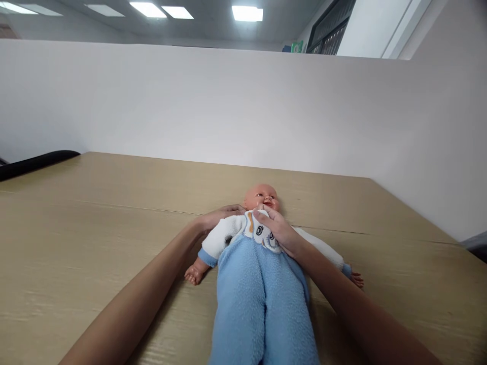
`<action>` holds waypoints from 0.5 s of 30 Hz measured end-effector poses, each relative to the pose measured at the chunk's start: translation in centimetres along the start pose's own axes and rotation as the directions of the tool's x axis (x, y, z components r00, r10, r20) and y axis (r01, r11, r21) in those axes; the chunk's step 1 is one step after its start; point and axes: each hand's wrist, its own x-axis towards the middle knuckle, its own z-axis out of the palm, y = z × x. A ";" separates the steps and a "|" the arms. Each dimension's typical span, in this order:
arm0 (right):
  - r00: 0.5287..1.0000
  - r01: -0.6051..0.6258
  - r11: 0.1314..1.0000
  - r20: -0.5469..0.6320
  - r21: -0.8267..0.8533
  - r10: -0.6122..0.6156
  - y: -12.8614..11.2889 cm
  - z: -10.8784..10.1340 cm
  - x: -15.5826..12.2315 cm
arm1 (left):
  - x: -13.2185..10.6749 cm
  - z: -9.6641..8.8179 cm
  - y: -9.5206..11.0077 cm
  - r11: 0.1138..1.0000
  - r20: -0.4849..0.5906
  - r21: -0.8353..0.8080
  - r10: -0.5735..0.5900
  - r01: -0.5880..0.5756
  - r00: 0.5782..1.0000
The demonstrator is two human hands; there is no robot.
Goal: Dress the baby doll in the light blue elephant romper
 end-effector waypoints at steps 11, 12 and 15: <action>0.999 0.001 0.973 0.045 -0.231 0.009 -1.8 0.2 -0.5 | 0.6 -3.8 4.7 0.860 0.271 0.491 -0.302 0.139 0.914; 0.999 -0.001 0.959 0.050 -0.282 0.015 -2.4 0.1 -0.8 | 0.4 -3.8 4.9 0.826 0.285 0.551 -0.319 0.118 0.904; 0.999 -0.007 0.886 0.037 -0.463 0.028 -4.2 -0.7 -1.8 | -0.1 -3.8 4.8 0.763 0.320 0.643 -0.339 0.060 0.885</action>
